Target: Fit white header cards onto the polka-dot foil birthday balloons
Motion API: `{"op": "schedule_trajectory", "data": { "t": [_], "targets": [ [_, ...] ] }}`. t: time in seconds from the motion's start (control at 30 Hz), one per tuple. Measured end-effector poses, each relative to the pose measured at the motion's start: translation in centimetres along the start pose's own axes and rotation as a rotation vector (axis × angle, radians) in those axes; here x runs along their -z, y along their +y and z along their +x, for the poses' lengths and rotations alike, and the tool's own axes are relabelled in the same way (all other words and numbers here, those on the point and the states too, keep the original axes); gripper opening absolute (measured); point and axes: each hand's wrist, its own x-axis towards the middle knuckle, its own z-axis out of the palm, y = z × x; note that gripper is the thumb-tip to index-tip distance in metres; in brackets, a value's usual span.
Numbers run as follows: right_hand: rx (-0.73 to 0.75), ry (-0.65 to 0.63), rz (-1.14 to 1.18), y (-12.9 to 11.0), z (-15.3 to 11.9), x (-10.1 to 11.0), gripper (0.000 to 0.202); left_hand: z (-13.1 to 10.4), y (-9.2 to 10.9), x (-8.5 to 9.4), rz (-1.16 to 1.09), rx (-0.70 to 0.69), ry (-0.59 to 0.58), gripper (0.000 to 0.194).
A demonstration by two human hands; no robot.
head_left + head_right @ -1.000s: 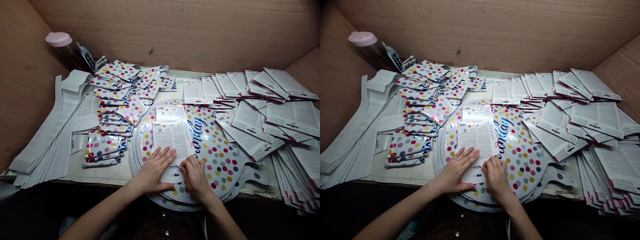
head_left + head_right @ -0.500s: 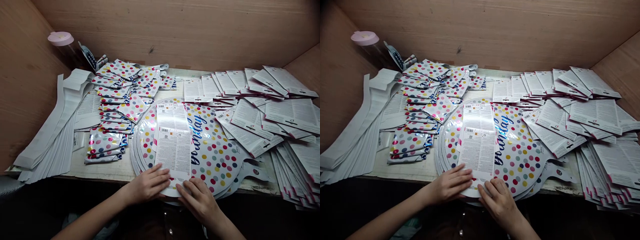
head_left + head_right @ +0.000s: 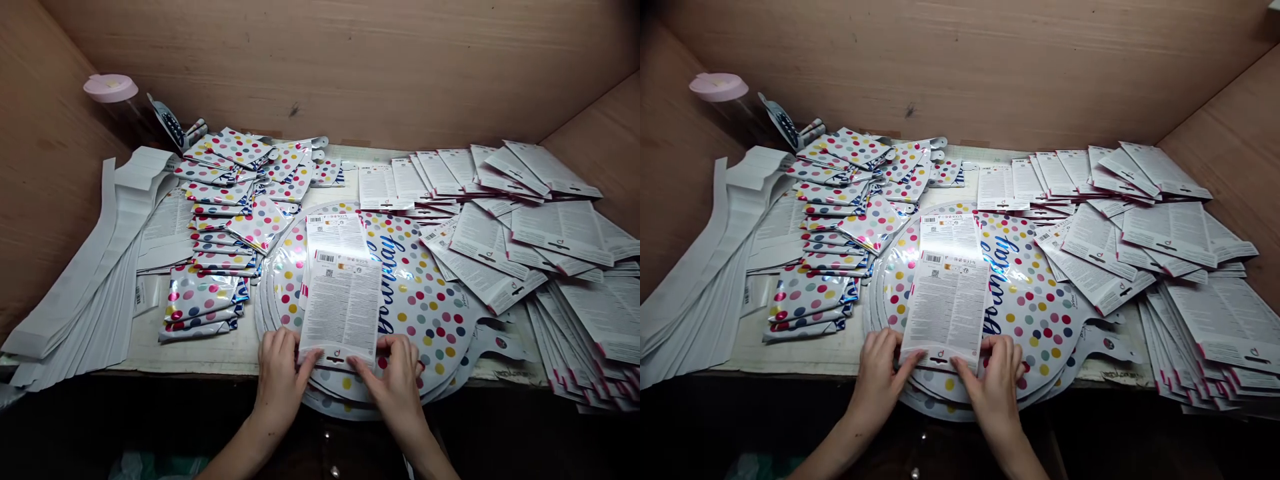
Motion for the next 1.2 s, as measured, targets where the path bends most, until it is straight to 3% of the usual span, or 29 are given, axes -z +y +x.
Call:
{"op": "schedule_trajectory", "data": {
  "t": [0.1, 0.13, 0.17, 0.2, 0.23, 0.27, 0.33, 0.4, 0.47, 0.57, 0.63, 0.7, 0.73, 0.77, 0.8, 0.87, 0.93, 1.1, 1.2],
  "targets": [
    [-0.136, -0.232, 0.482, -1.7, 2.4, 1.9, 0.036, 2.1, 1.3, 1.4, -0.322, 0.033, -0.211, 0.033],
    [-0.152, -0.258, 0.569, -2.2, 4.4, 2.8, 0.035, 3.5, 1.9, 1.6, -0.343, 0.031, -0.218, 0.036],
    [-0.154, -0.237, 0.586, -2.6, 7.0, 3.7, 0.036, 5.1, 2.6, 1.6, -0.291, 0.027, -0.141, 0.037],
    [-0.129, -0.125, 0.550, -2.9, 10.1, 4.5, 0.037, 6.8, 3.2, 1.4, -0.184, 0.012, -0.020, 0.035],
    [-0.101, 0.002, 0.479, -3.1, 13.6, 5.3, 0.036, 8.6, 3.7, 0.9, -0.023, 0.017, 0.062, 0.044],
    [-0.103, 0.148, 0.392, -3.2, 17.3, 6.1, 0.035, 10.2, 4.1, 0.4, 0.120, 0.055, 0.081, 0.064],
    [-0.130, 0.230, 0.330, -3.4, 24.2, 7.2, 0.034, 12.6, 4.4, -0.6, 0.236, 0.109, 0.077, 0.082],
    [-0.163, 0.266, 0.277, -3.8, 29.3, 8.2, 0.038, 13.9, 4.1, -1.1, 0.223, 0.145, 0.071, 0.074],
    [-0.174, 0.311, 0.214, -4.5, 31.6, 8.9, 0.051, 14.3, 3.4, -1.0, 0.164, 0.167, 0.086, 0.058],
    [-0.127, 0.352, 0.139, -5.7, 29.5, 9.1, 0.066, 13.9, 2.5, 0.0, 0.077, 0.185, 0.133, 0.038],
    [-0.090, 0.261, 0.148, -6.2, 24.8, 8.2, 0.049, 13.4, 2.2, 0.7, -0.001, 0.181, 0.173, 0.026],
    [-0.095, -0.003, 0.261, -6.4, 18.8, 6.3, 0.033, 12.5, 2.3, 1.2, -0.096, 0.169, 0.196, 0.020],
    [-0.170, -0.320, 0.485, -6.4, 15.8, 5.1, 0.037, 11.9, 2.4, 1.4, -0.168, 0.160, 0.190, 0.020],
    [-0.272, -0.557, 0.688, -6.3, 12.9, 4.0, 0.043, 11.2, 2.6, 1.5, -0.276, 0.153, 0.165, 0.022],
    [-0.370, -0.664, 0.860, -6.3, 10.5, 2.9, 0.045, 10.4, 2.9, 1.5, -0.411, 0.147, 0.131, 0.027],
    [-0.530, -0.648, 1.173, -6.5, 7.1, 1.3, 0.042, 8.6, 3.3, 1.6, -0.689, 0.139, 0.076, 0.040],
    [-0.630, -0.527, 1.405, -6.8, 5.4, 0.4, 0.032, 6.9, 3.5, 1.5, -0.853, 0.139, 0.087, 0.047],
    [-0.762, -0.483, 1.693, -8.1, 4.2, -0.6, 0.019, 4.2, 2.3, 0.0, -0.748, 0.138, 0.257, 0.035],
    [-0.716, -0.403, 1.695, -9.1, 3.3, -1.5, 0.019, 3.1, 1.1, -1.0, -0.584, 0.151, 0.301, 0.037]
  ]
}}
